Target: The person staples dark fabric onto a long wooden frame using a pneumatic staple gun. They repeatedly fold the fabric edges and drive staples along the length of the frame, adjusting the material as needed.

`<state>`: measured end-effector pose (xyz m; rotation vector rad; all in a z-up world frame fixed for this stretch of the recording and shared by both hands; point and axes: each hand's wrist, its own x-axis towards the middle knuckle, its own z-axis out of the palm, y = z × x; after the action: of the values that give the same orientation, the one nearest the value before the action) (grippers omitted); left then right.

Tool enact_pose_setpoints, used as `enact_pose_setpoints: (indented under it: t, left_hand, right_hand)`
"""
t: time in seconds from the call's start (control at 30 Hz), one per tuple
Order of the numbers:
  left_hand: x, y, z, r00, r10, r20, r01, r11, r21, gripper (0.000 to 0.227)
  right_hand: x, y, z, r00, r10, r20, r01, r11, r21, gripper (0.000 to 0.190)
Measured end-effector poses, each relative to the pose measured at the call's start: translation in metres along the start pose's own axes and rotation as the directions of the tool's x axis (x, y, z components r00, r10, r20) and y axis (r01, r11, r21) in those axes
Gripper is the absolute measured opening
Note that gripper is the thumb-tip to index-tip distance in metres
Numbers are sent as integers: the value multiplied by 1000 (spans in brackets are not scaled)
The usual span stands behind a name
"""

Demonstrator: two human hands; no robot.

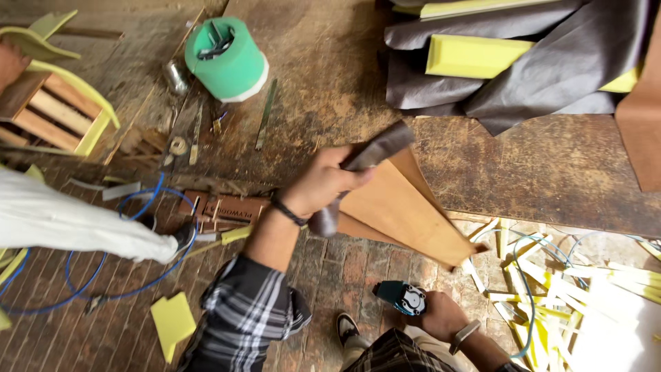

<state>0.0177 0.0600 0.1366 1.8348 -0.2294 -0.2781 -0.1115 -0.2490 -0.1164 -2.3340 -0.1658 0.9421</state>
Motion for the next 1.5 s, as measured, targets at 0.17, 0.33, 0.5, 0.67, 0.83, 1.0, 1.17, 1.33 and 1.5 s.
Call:
enact_pose_setpoints:
  t: [0.17,0.33,0.5,0.67,0.83,1.0,1.17,1.33,1.5]
  left_hand:
    - [-27,-47,-106,984,95,-153,-151,896,-417,27]
    - [-37,-123,-151,964,120,-239,-245,753,-610,59]
    - [-7,-180,-173,958,-3,-286,-195,723,-662,70]
    - [56,-252,-94,910,-293,-292,-26,663,-748,59]
    - [112,-335,-19,829,-527,-190,138,521,-842,43]
    - [138,-365,-13,789,-506,-347,342,833,-435,41]
    - [152,-338,-31,571,-791,-218,555,568,-608,66]
    - [154,-315,-43,537,-844,3,664,420,-619,77]
    - [149,-338,-51,619,-779,104,599,382,-704,63]
  right_hand:
    - [-11,-16,23,968,235,-84,-221,964,149,47]
    - [-23,-25,13,918,330,-220,-257,917,306,45]
    - [-40,-36,-9,863,338,-375,-210,916,342,39]
    - [-30,-48,-55,829,350,-436,-162,897,412,37]
    - [37,-53,-132,846,153,-511,51,930,363,49]
    - [133,-68,-210,883,-63,-465,51,998,-37,81]
    - [232,-113,-252,931,-242,-274,145,932,-331,76]
    - [286,-146,-252,918,-256,-302,111,899,-424,61]
    - [309,-170,-197,595,-663,-454,436,741,-511,30]
